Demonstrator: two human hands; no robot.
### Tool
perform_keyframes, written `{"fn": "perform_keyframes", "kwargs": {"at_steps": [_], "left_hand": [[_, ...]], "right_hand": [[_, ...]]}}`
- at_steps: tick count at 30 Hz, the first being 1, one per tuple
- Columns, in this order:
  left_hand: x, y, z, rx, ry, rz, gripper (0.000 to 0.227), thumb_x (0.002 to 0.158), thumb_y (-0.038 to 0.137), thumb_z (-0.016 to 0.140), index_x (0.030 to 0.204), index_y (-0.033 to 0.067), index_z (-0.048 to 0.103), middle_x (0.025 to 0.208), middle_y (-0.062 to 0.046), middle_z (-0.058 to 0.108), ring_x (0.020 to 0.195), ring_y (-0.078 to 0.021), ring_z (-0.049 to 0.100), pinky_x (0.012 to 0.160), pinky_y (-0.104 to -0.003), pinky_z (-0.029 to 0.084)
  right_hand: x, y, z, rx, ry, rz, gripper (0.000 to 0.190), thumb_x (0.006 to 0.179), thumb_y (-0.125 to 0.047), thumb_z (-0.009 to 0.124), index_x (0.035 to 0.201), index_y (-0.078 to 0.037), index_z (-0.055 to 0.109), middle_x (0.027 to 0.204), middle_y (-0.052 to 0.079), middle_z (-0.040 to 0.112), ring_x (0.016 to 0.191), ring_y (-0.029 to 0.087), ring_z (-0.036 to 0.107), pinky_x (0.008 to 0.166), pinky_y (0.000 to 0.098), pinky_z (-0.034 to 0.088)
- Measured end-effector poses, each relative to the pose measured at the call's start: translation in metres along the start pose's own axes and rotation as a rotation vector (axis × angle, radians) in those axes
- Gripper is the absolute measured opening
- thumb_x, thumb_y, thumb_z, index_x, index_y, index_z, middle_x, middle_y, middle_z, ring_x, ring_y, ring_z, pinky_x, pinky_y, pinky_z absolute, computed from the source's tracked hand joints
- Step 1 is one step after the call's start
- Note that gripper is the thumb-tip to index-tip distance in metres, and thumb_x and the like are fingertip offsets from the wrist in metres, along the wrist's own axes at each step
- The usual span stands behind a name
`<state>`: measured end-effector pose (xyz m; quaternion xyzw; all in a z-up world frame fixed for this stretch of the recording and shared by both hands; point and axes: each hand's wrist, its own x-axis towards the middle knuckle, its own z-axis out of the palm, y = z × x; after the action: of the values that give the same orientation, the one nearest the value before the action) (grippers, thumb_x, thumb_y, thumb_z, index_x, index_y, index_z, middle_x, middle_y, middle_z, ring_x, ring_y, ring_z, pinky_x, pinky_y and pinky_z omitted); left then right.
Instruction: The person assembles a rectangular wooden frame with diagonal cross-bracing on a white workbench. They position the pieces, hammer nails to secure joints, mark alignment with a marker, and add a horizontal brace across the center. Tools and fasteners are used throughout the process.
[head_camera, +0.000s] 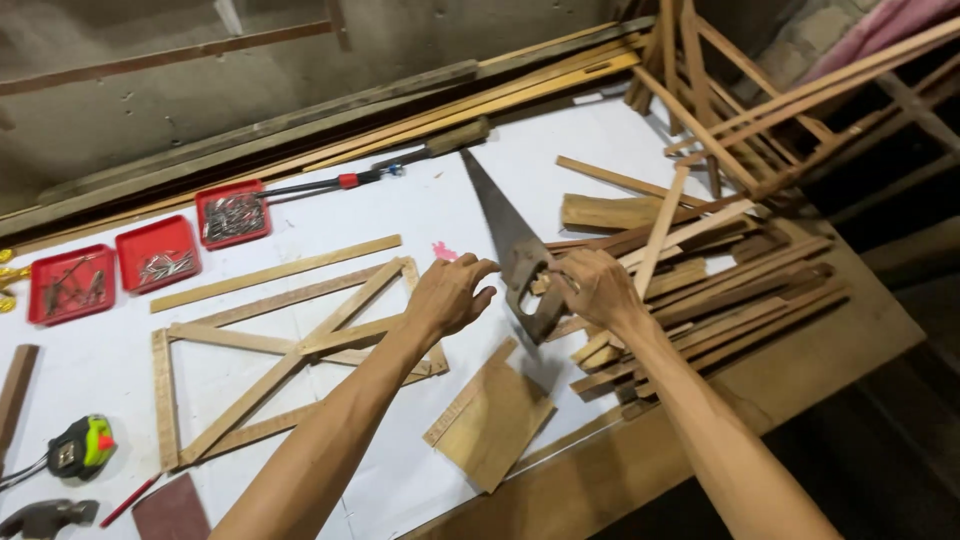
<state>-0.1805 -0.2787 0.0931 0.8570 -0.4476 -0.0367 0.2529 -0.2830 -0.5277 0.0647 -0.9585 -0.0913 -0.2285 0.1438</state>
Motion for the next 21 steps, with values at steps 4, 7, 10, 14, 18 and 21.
{"fn": "perform_keyframes", "kwargs": {"at_steps": [4,7,10,14,18,21], "left_hand": [[0.039,0.029,0.048,-0.018,0.021,0.155,0.032,0.087,0.025,0.072,0.115,0.0113,0.071,0.108,-0.013,0.072,0.083,-0.0313,0.069,0.088,-0.045,0.050],[0.067,0.054,0.068,-0.003,-0.074,0.166,0.030,0.086,0.023,0.070,0.114,0.0135,0.071,0.113,-0.012,0.072,0.078,-0.0253,0.071,0.081,-0.042,0.051],[0.086,0.086,0.070,0.078,-0.191,0.071,0.028,0.091,0.023,0.068,0.117,0.0139,0.070,0.092,-0.011,0.076,0.082,-0.0243,0.069,0.083,-0.042,0.051],[0.111,0.096,0.105,0.042,-0.157,0.050,0.020,0.091,0.019,0.066,0.109,0.0139,0.075,0.073,-0.012,0.075,0.070,-0.0247,0.070,0.086,-0.042,0.050],[0.131,0.093,0.155,0.015,-0.039,0.024,0.015,0.086,0.016,0.068,0.096,0.0127,0.079,0.078,-0.011,0.075,0.066,-0.0275,0.069,0.073,-0.045,0.057],[0.148,0.108,0.164,-0.039,-0.160,-0.096,0.023,0.093,0.030,0.070,0.094,0.0078,0.077,0.072,-0.016,0.073,0.063,-0.0303,0.069,0.062,-0.044,0.056]], "right_hand": [[-0.042,0.053,-0.033,-0.096,0.014,0.037,0.015,0.089,-0.015,0.071,0.098,-0.004,0.077,0.094,0.013,0.077,0.084,0.026,0.073,0.079,0.0389,0.059],[-0.059,0.088,-0.052,-0.108,-0.024,0.117,0.013,0.092,-0.013,0.070,0.099,-0.006,0.078,0.094,0.012,0.078,0.082,0.025,0.074,0.079,0.0377,0.061],[-0.070,0.127,-0.054,-0.071,-0.076,0.139,0.014,0.092,-0.011,0.068,0.101,-0.007,0.077,0.092,0.011,0.078,0.077,0.023,0.074,0.077,0.0390,0.061],[-0.089,0.183,-0.036,-0.041,-0.101,0.118,0.014,0.093,-0.012,0.067,0.103,-0.008,0.077,0.096,0.011,0.078,0.079,0.021,0.073,0.078,0.0386,0.061],[-0.086,0.194,-0.048,-0.104,-0.232,0.187,0.016,0.095,-0.014,0.066,0.107,-0.010,0.076,0.098,0.007,0.078,0.083,0.020,0.070,0.079,0.0367,0.060],[-0.080,0.190,-0.044,0.026,-0.233,-0.080,0.031,0.086,-0.016,0.071,0.115,-0.005,0.073,0.116,0.013,0.073,0.084,0.022,0.066,0.072,0.0369,0.058]]}}
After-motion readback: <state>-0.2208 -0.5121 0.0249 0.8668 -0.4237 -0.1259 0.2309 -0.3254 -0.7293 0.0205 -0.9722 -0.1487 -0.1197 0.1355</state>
